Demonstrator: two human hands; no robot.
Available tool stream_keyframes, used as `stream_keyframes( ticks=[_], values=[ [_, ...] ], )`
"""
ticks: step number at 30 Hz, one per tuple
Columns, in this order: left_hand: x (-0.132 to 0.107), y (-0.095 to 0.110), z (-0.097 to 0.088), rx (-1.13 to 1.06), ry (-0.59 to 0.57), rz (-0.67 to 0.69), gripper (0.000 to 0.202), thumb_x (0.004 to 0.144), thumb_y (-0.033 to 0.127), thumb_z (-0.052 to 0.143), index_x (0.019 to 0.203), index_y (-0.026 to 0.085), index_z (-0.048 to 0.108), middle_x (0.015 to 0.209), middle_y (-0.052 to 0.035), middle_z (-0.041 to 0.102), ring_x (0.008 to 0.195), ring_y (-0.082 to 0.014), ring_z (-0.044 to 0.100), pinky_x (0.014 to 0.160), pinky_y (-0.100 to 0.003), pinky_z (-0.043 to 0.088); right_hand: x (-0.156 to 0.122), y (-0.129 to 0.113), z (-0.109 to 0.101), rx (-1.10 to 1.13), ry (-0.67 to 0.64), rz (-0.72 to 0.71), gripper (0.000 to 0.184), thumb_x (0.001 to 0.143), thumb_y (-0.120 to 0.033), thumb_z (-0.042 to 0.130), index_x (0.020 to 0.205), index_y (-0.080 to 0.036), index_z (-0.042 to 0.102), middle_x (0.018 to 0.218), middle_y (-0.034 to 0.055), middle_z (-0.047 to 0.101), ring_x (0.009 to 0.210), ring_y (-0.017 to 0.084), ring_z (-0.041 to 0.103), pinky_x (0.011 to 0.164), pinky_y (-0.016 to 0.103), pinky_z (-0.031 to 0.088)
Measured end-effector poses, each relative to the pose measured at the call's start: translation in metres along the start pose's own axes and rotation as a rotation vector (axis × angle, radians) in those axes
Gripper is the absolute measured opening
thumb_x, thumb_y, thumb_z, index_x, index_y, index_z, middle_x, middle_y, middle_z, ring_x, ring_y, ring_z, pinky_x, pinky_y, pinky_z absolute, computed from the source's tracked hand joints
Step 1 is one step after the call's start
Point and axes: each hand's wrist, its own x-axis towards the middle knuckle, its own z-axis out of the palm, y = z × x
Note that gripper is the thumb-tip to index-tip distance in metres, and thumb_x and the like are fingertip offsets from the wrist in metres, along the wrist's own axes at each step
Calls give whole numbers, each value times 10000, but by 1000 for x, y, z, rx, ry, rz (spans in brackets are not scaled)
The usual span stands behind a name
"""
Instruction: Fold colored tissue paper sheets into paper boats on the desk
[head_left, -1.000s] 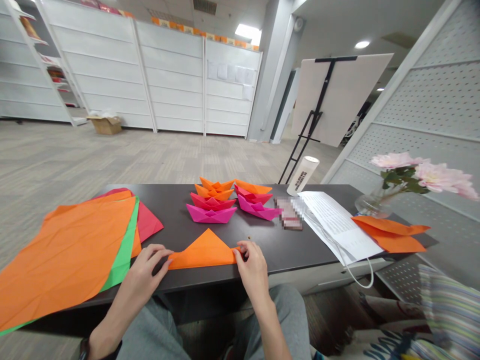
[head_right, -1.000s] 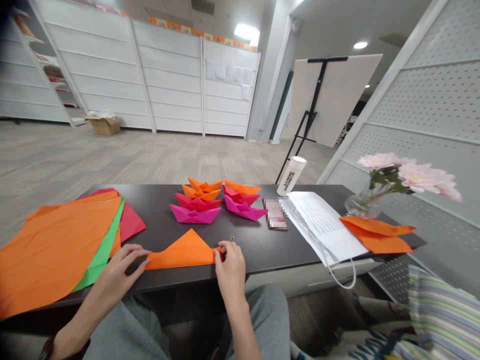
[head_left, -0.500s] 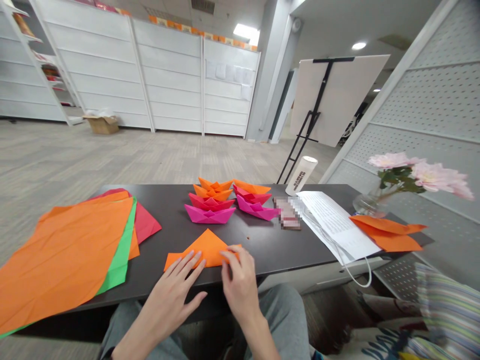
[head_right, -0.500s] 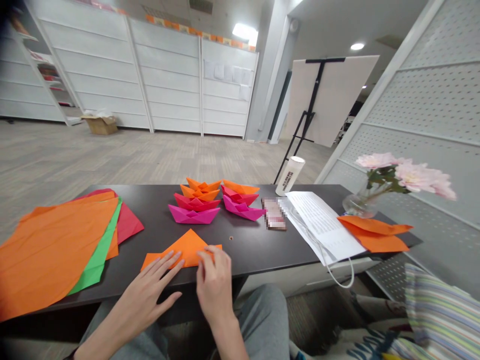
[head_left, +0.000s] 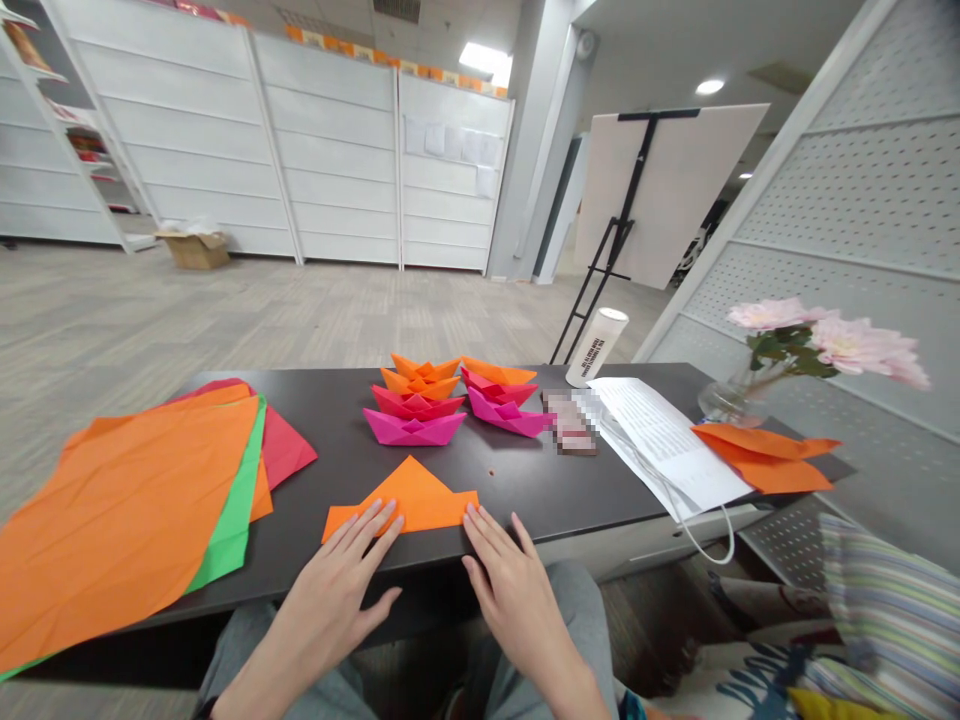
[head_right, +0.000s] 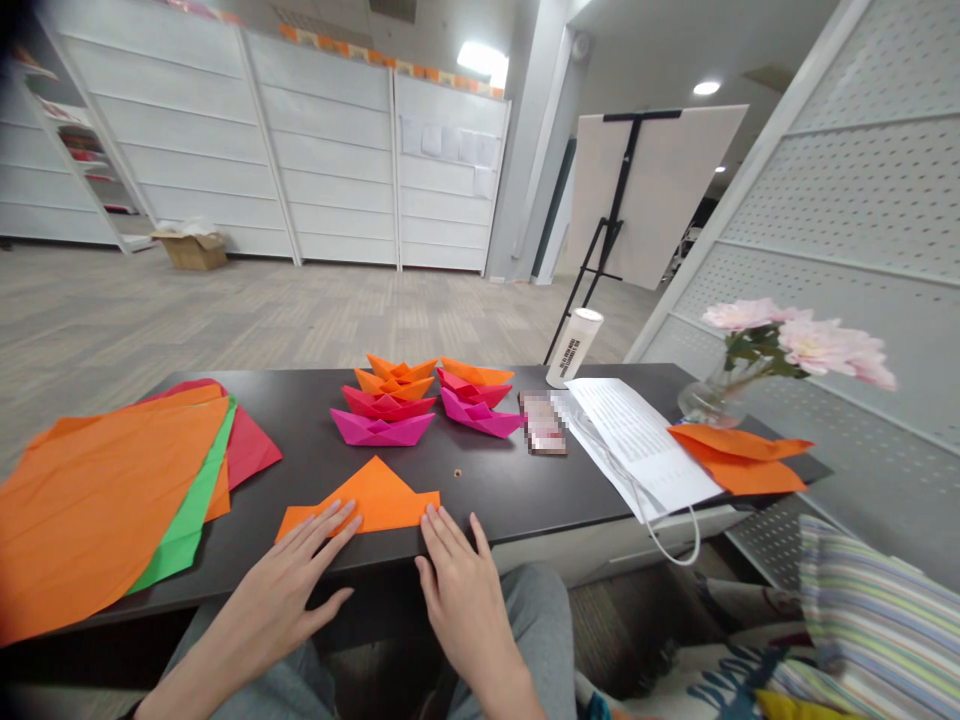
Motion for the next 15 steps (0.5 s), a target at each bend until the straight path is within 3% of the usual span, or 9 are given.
stream_keyframes(
  ticks=[6,10,15],
  values=[
    [-9,-14,-5,89,60,43,622,900,429,574,1457,187,439,1469,-77,514,1313,-234,526,1119,-354,383,0,-4,1,21,52,74,442,972,-181,450,1410,-220,501,1437,58,537,1346,225,485,1174,522,298],
    [-31,-38,-10,179,87,24,627,898,510,559,1436,200,477,1436,-60,552,1304,-258,534,1153,-383,323,1,-5,1,36,69,76,440,963,-179,462,1397,-228,518,1424,60,551,1334,226,499,1172,515,304],
    [-60,-63,-13,182,60,-50,555,906,550,512,1373,252,554,1447,-61,543,1311,-303,521,1114,-455,376,0,-6,-2,60,64,88,473,936,-141,476,1397,-241,517,1421,57,554,1333,237,501,1165,534,306]
  ],
)
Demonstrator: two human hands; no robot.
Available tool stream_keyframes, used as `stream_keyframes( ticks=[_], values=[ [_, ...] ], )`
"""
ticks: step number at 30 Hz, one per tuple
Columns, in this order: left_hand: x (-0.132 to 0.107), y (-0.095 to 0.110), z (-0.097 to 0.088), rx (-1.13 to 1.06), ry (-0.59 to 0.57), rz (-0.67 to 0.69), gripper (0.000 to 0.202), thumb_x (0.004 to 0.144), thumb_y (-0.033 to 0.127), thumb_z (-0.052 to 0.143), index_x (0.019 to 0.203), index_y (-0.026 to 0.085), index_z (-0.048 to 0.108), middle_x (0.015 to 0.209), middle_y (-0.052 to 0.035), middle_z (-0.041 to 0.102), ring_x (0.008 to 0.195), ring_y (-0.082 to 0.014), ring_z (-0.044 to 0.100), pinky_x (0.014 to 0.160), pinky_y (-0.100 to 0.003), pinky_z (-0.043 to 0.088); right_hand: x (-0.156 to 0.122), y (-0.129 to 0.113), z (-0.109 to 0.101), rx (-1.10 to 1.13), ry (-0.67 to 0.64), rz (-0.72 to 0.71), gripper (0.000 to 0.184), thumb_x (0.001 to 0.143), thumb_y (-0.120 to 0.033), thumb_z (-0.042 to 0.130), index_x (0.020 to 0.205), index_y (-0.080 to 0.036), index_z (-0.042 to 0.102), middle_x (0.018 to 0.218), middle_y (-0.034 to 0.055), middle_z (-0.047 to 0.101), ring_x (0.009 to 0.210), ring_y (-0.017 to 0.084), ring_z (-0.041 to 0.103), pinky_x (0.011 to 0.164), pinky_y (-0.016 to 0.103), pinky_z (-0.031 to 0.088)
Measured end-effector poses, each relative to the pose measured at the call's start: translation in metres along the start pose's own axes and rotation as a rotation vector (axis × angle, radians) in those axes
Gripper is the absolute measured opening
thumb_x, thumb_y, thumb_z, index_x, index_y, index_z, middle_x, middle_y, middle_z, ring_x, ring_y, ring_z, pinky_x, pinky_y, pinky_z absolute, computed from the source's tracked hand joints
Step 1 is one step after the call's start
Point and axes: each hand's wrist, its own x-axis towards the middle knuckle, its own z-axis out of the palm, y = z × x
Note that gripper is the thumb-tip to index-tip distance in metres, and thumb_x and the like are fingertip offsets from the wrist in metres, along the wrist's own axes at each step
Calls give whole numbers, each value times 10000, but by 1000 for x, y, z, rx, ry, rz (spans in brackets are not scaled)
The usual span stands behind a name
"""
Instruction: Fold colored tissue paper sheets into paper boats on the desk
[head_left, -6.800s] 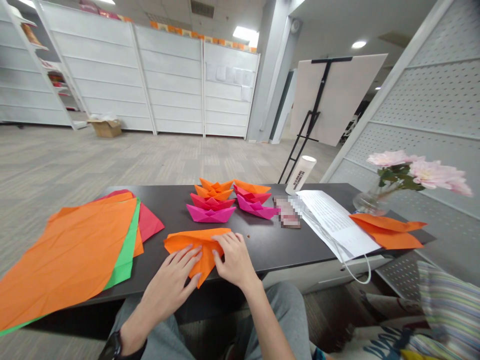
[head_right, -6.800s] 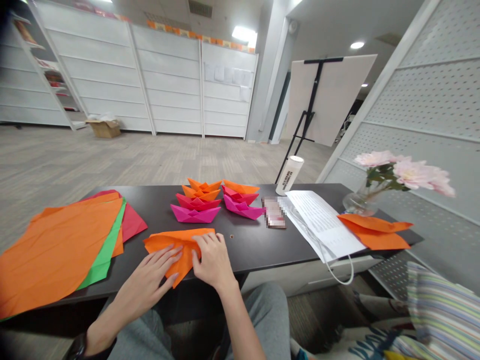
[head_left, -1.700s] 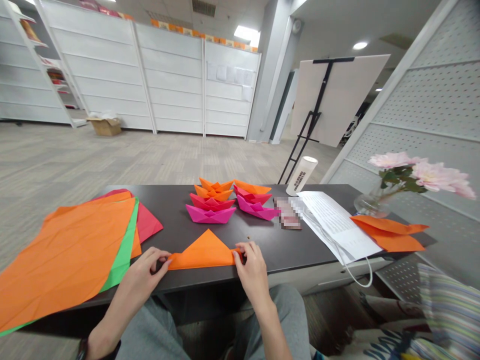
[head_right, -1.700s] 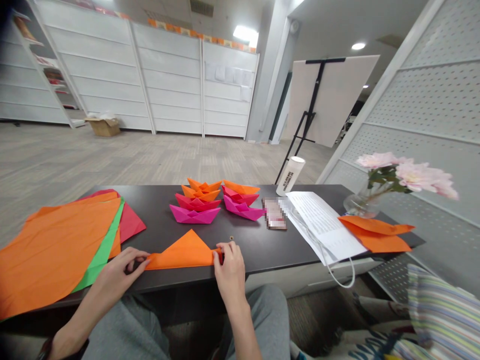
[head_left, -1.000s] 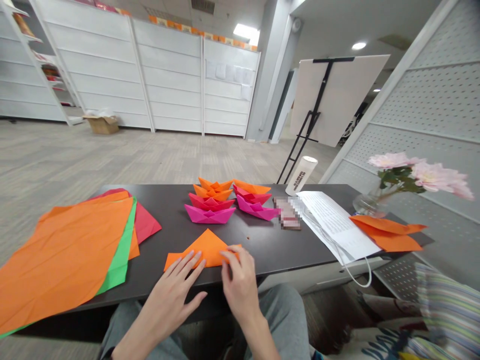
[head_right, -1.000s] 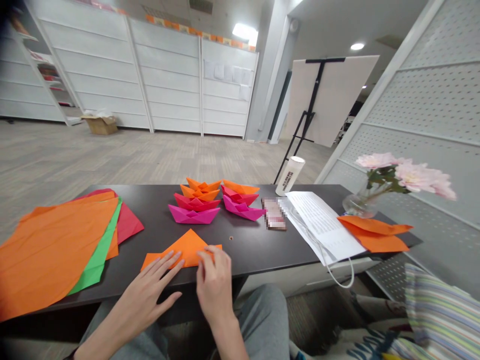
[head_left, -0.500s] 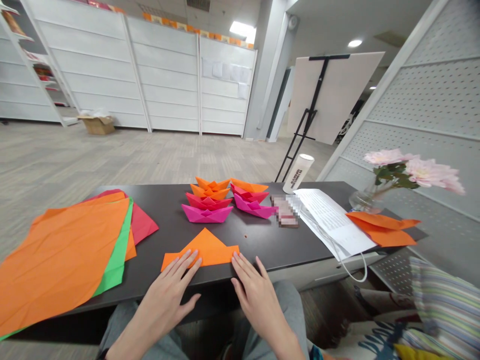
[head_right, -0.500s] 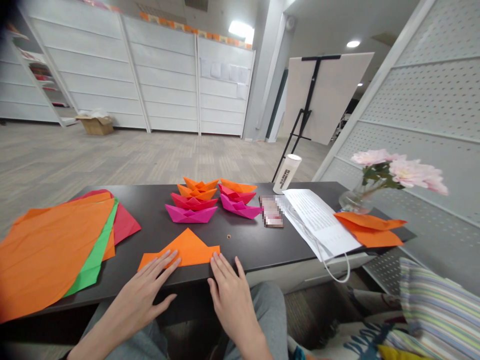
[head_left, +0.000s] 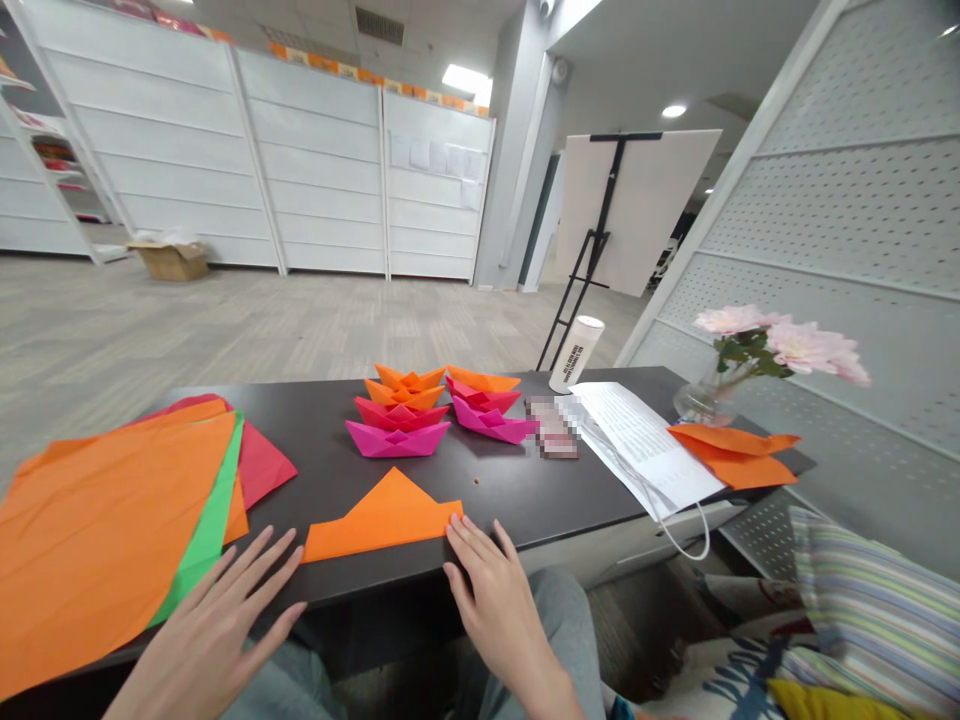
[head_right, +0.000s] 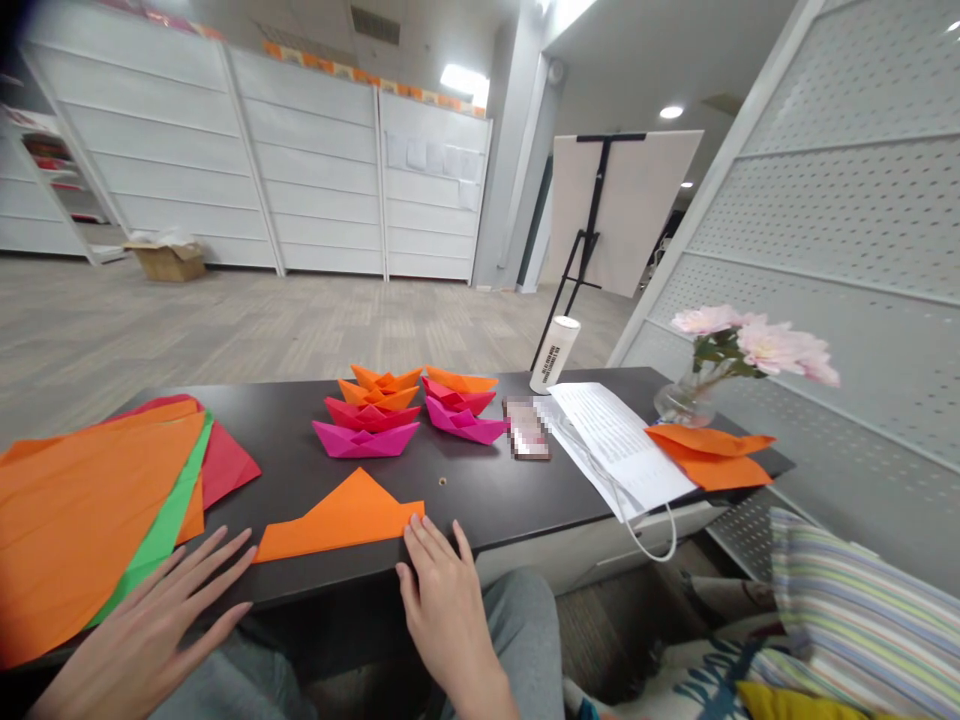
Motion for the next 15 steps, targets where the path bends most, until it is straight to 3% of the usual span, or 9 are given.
stream_keyframes(
  ticks=[3,6,10,12,15],
  values=[
    [2,-1,9,-73,20,-38,461,952,521,420,1230,244,663,1390,-101,593,1267,-327,557,1056,-494,433,1,-3,-1,54,29,34,457,933,-143,497,1374,-250,542,1399,51,577,1317,234,518,1168,532,294],
    [25,8,21,-169,78,-86,481,985,475,313,1093,226,710,1259,-142,672,1172,-355,619,972,-531,485,3,-5,1,104,66,69,420,920,-136,522,1313,-266,596,1344,41,626,1271,229,562,1161,532,298],
    [59,18,39,-300,113,-177,484,923,564,449,1179,199,637,1113,-125,726,1001,-303,696,874,-435,560,3,-2,8,124,128,89,379,909,-106,512,1229,-260,643,1279,44,670,1216,226,602,1140,537,313],
    [66,19,49,-387,114,-214,478,895,579,494,1178,214,621,1117,-100,727,1002,-286,698,877,-412,566,4,-1,12,128,168,94,362,910,-101,500,1206,-250,645,1251,53,683,1188,225,615,1124,528,333],
    [64,15,61,-488,123,-292,463,865,577,541,1169,233,608,1164,-89,716,1054,-306,683,1003,-500,494,7,-1,15,135,216,103,342,901,-95,504,1185,-236,633,1191,64,696,1135,228,629,1094,513,371]
  ],
)
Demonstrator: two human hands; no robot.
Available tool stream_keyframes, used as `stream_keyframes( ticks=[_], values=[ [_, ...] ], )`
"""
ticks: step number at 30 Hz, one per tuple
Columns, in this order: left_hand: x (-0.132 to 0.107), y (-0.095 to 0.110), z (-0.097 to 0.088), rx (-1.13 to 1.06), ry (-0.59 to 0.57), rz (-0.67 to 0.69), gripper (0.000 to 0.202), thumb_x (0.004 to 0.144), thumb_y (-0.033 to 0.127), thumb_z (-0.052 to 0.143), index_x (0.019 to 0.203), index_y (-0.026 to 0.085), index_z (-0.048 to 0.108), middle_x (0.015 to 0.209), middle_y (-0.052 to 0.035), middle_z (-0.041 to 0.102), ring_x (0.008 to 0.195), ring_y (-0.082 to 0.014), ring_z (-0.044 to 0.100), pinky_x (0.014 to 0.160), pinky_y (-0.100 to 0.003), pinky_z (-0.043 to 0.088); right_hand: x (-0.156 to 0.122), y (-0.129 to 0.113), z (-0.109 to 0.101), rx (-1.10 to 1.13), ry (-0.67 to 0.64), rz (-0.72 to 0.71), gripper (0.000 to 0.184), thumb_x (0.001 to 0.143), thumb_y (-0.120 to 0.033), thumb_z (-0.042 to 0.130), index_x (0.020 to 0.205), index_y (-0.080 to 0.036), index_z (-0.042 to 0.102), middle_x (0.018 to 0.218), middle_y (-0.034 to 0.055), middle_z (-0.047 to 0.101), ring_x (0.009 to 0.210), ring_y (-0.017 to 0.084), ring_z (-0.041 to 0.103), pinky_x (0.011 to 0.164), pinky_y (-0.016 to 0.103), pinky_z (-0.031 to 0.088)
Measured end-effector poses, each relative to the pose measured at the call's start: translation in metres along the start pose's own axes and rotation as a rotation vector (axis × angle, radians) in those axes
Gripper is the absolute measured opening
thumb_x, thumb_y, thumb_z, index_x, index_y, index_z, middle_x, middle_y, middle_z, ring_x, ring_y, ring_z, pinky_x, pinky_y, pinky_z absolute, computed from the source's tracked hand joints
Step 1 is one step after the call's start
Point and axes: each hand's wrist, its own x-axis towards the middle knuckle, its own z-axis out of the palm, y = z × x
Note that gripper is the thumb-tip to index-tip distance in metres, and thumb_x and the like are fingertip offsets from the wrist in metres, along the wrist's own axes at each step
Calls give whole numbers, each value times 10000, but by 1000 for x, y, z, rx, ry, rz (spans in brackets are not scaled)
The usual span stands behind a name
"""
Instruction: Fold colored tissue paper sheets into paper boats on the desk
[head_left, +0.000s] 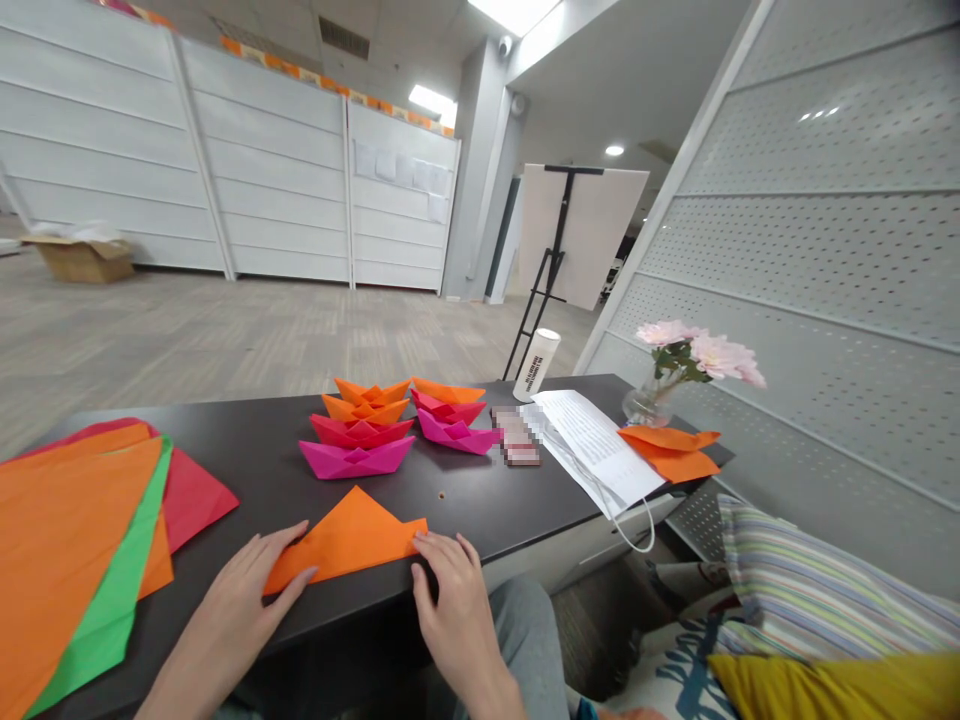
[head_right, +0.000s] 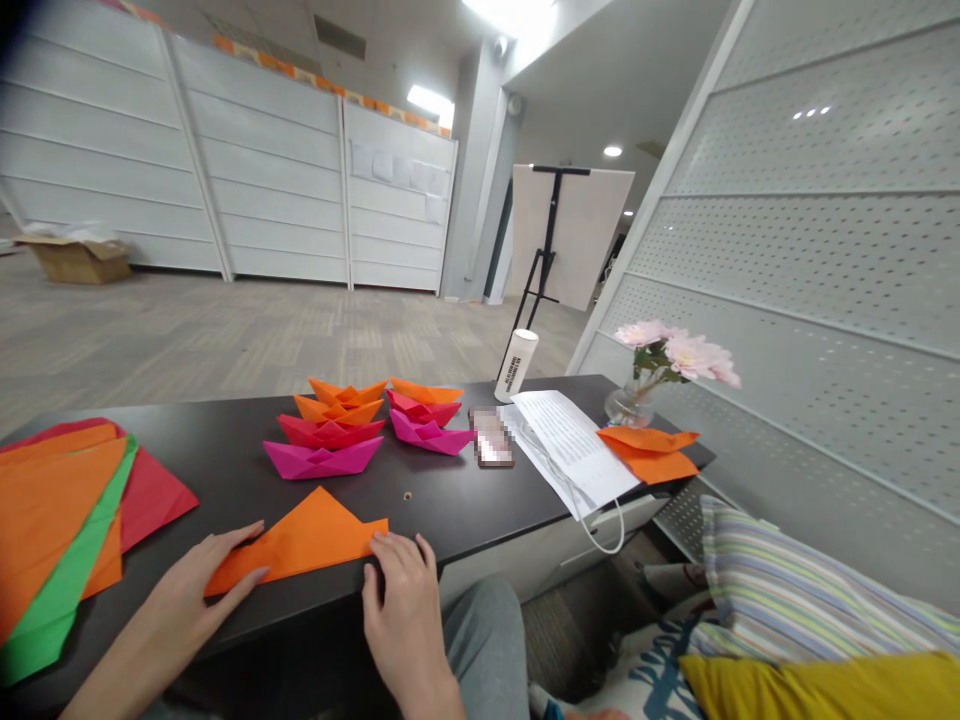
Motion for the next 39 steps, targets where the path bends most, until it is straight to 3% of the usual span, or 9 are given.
stream_keyframes(
  ticks=[4,8,15,18,22,27,30,35,39],
  values=[
    [-1,-1,-5,-133,7,-71,471,806,574,624,1138,241,600,1129,-81,722,1029,-309,692,1055,-559,433,7,-2,5,-3,49,2,324,862,-65,538,1125,-230,635,1077,57,696,1036,232,637,1054,494,409],
    [6,15,-22,-240,20,-187,498,744,556,691,1111,230,614,1041,-69,720,937,-273,706,855,-416,580,8,0,10,10,70,1,348,840,-52,565,1123,-243,631,1071,51,677,1028,239,618,1019,477,436],
    [10,33,-44,-295,-120,-189,335,756,488,710,971,233,681,876,-9,714,808,-214,692,739,-276,567,1,7,13,93,81,42,323,852,-107,622,1134,-264,623,1105,41,658,1072,242,581,1014,457,429],
    [7,31,-45,-324,-173,-164,281,798,500,674,871,229,689,856,-8,718,810,-209,696,737,-251,557,1,7,11,147,89,64,276,864,-138,633,1113,-258,629,1086,43,654,1057,235,578,980,422,446],
    [3,25,-40,-322,-99,-146,325,773,553,686,800,229,693,874,-27,734,869,-238,702,804,-277,562,1,7,6,224,94,85,234,875,-187,644,1101,-249,640,1056,48,650,1032,229,580,944,386,456],
    [3,25,-39,-324,-115,-145,328,785,561,671,818,239,718,899,-34,746,883,-249,705,815,-295,567,1,8,1,330,68,127,240,994,-285,456,1075,-240,677,958,48,666,926,201,603,879,347,469],
    [5,28,-42,-341,-169,-153,298,815,527,656,842,237,716,890,-29,737,854,-232,699,796,-280,560,4,10,1,310,31,191,232,970,-290,492,1103,-232,674,840,25,665,838,198,604,814,332,475],
    [4,28,-44,-356,-191,-156,272,829,509,651,830,242,706,878,-16,720,857,-217,688,807,-271,544,11,11,0,222,-72,246,616,802,-207,694,1388,-230,505,739,-29,606,795,207,585,807,335,483],
    [3,26,-42,-341,-148,-154,292,806,529,669,819,240,703,896,-26,721,876,-229,687,826,-290,547,18,6,-4,172,-74,207,358,814,-164,656,1159,-260,667,889,10,587,837,198,601,817,333,495]
  ],
)
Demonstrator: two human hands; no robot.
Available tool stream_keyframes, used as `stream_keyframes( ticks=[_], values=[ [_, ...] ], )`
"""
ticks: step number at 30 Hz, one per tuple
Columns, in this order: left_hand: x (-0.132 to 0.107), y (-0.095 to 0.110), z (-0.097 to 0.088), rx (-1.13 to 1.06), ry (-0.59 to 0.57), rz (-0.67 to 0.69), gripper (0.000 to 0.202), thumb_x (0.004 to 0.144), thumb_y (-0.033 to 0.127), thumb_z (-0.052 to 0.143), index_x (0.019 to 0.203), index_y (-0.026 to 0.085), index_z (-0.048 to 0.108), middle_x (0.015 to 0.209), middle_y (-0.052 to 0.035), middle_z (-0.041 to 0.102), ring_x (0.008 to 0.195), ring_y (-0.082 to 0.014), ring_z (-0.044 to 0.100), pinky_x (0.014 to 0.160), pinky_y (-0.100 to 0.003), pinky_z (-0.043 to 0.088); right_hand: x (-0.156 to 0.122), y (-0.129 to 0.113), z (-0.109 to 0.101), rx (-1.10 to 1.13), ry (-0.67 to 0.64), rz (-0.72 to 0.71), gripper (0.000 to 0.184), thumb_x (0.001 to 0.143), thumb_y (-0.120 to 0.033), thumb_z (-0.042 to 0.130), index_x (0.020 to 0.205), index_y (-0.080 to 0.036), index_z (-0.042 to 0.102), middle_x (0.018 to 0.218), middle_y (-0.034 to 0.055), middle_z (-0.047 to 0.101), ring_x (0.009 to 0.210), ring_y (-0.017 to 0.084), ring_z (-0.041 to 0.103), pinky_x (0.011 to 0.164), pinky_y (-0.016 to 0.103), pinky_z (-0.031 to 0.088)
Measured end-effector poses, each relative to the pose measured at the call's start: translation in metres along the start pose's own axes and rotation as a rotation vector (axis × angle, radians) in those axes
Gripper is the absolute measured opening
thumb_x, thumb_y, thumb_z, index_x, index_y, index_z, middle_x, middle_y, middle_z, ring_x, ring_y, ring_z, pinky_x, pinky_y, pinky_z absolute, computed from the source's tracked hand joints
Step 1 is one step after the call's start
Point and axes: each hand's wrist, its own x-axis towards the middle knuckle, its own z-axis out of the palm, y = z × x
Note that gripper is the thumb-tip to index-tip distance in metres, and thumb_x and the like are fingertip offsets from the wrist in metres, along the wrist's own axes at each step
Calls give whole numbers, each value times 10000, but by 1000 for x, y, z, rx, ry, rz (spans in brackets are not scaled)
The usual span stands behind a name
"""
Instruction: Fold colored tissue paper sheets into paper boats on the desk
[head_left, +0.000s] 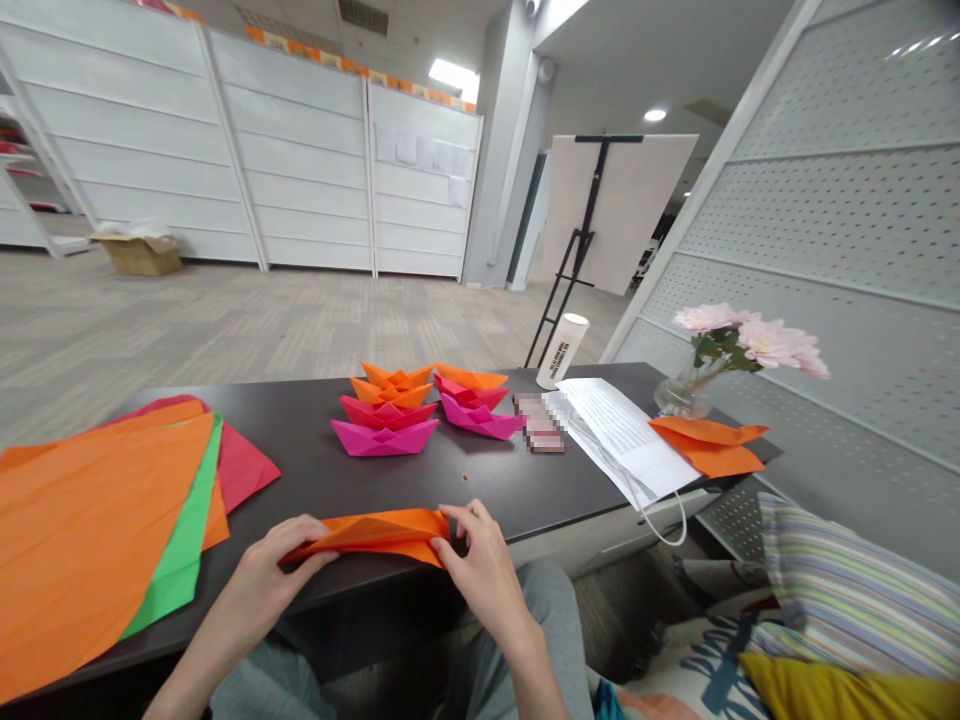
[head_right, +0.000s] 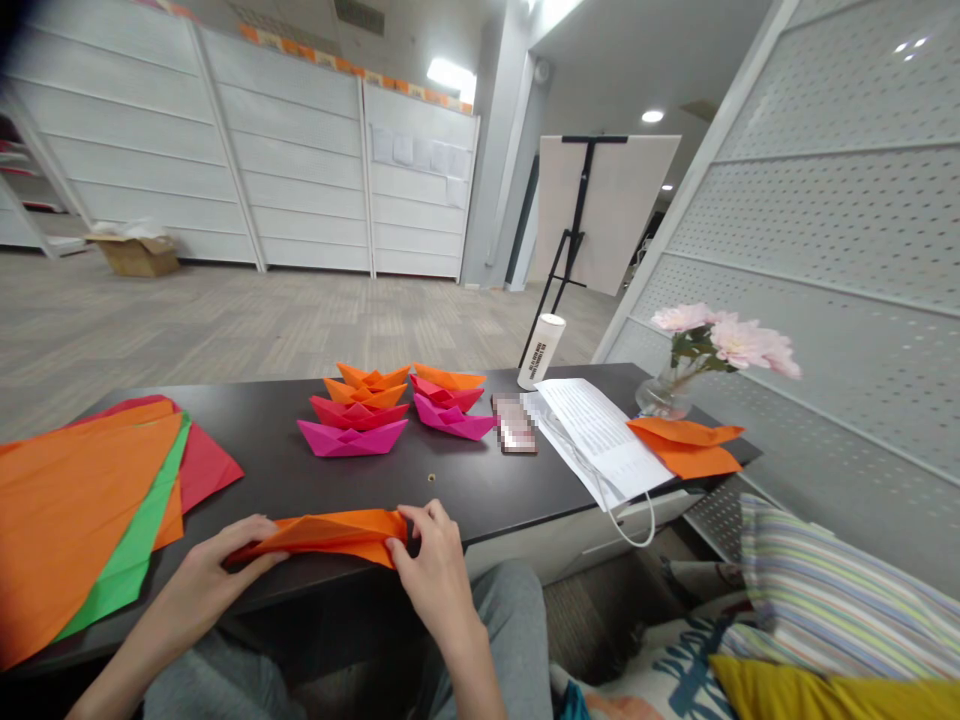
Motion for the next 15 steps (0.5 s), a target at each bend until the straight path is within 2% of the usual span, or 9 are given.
stream_keyframes(
  ticks=[3,5,8,12,15],
  values=[
    [0,3,0,10,17,17,308,801,542,667,814,238,711,925,-45,708,902,-237,683,825,-306,559,3,-4,-1,31,24,-58,134,820,-135,629,897,-234,675,1017,40,599,971,212,607,887,343,478],
    [0,5,-1,32,37,27,305,806,539,660,814,239,719,1011,-64,686,978,-247,665,878,-340,552,3,-4,-1,67,34,-78,98,827,-131,612,837,-225,634,1049,45,632,1029,221,606,919,355,460],
    [0,8,-2,60,88,23,300,808,530,661,808,236,716,1165,-81,639,1099,-268,625,972,-401,514,3,-1,3,113,14,-53,84,847,-151,585,820,-228,605,969,22,686,954,210,631,887,350,460],
    [1,5,-2,16,38,-6,312,828,531,642,795,226,697,1059,-67,678,974,-235,675,882,-341,557,3,4,7,161,47,-40,104,819,-130,559,770,-216,590,843,11,691,835,190,637,805,310,476],
    [2,3,-1,31,71,-11,331,810,552,652,785,224,692,1013,-61,685,936,-231,686,823,-312,570,3,4,4,201,32,-98,148,782,-88,541,740,-207,619,806,13,688,790,176,639,755,283,477]
  ],
)
